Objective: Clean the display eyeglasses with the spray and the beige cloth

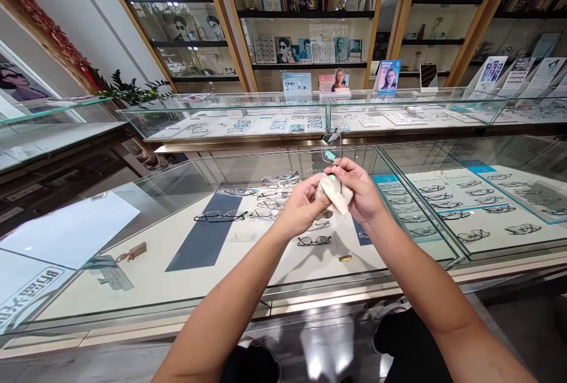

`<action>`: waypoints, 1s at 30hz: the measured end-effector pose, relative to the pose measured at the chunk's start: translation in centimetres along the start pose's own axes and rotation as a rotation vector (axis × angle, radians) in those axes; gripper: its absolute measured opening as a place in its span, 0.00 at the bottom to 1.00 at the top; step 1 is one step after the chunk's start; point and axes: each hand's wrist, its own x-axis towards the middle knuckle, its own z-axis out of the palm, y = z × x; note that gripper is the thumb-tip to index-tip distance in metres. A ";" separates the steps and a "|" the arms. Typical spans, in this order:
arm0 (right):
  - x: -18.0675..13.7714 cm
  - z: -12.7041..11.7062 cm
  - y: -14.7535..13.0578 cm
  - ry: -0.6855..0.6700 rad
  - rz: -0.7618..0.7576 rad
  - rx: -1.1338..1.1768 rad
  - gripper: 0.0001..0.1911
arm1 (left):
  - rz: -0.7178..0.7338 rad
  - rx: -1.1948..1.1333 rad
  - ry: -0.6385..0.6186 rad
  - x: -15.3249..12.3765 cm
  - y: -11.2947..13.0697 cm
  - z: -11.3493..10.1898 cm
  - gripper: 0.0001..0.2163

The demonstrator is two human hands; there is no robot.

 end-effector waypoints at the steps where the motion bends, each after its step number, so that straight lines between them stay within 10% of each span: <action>1: 0.0 0.0 0.1 0.000 0.002 -0.014 0.24 | 0.016 0.011 0.029 0.0 -0.1 0.1 0.31; 21: 0.3 -0.9 -0.3 -0.167 -0.069 -0.308 0.15 | 0.164 0.050 0.332 0.8 0.9 -3.5 0.27; 30: 0.2 -0.7 0.4 -0.173 0.138 -0.257 0.15 | 0.105 0.003 0.214 0.4 2.2 -3.0 0.28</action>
